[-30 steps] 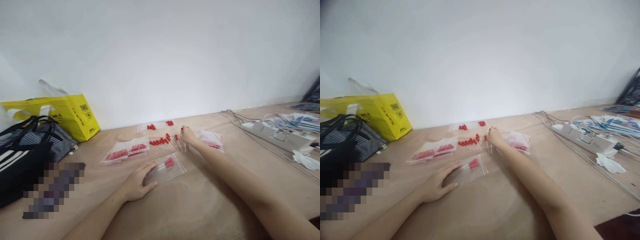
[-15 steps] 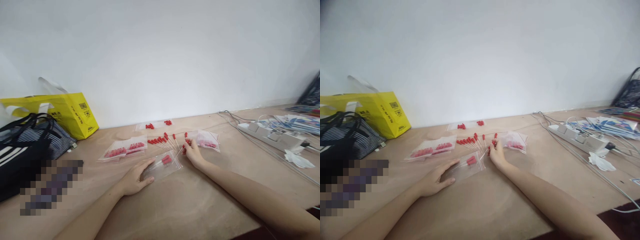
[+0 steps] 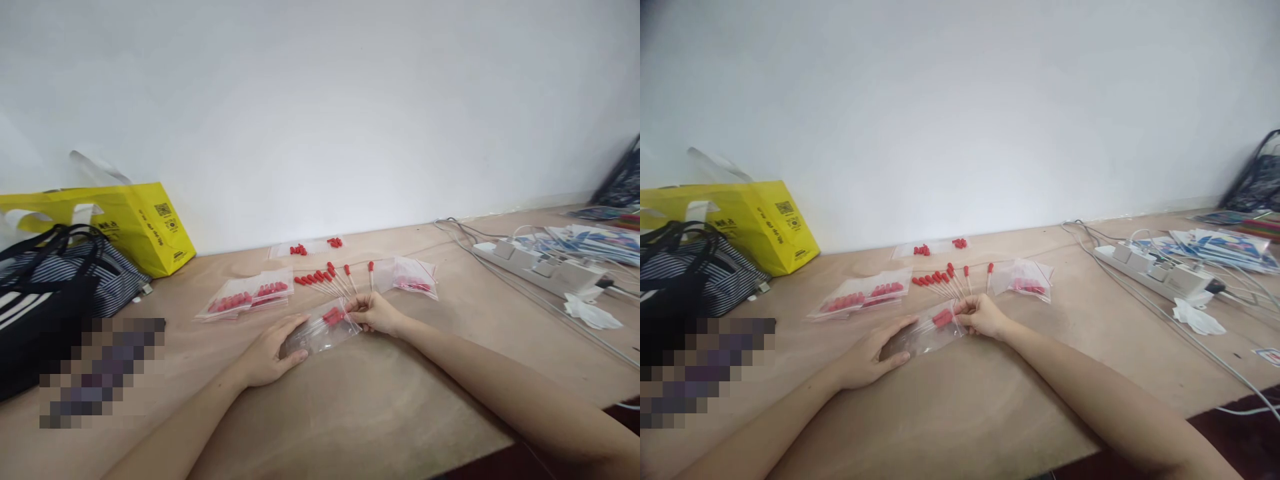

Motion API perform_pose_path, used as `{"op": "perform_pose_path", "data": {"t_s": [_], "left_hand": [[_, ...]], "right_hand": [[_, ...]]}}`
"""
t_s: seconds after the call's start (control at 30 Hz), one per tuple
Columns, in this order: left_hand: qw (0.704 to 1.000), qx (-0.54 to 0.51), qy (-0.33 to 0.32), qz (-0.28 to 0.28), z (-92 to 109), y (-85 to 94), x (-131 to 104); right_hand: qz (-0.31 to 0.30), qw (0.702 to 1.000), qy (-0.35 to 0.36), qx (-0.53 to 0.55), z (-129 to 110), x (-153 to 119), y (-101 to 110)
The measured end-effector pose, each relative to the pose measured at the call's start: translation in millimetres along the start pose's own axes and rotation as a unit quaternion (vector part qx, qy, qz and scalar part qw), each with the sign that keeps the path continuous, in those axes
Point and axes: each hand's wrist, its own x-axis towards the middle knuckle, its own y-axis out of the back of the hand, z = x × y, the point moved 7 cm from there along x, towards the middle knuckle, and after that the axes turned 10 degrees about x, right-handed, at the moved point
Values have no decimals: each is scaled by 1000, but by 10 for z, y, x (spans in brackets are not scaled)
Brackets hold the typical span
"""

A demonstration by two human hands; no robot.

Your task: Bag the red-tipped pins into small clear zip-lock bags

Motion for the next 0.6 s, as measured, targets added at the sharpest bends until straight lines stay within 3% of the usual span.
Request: {"op": "perform_pose_path", "data": {"t_s": [0.2, 0.33, 0.47, 0.53, 0.6], "left_hand": [[1000, 1, -4, 5, 11, 21, 8], [1000, -5, -7, -1, 31, 29, 8], [1000, -4, -14, -3, 33, 27, 4], [1000, -2, -18, -1, 25, 27, 5], [1000, -3, -18, 0, 14, 27, 8]], "right_hand": [[-82, 995, 53, 4, 64, 90, -68], [-29, 987, 133, -82, -22, 72, -20], [-55, 979, 135, -140, -92, 106, -20], [-2, 976, 103, -193, -137, 217, 118], [101, 955, 76, -270, -233, 358, 329]]}}
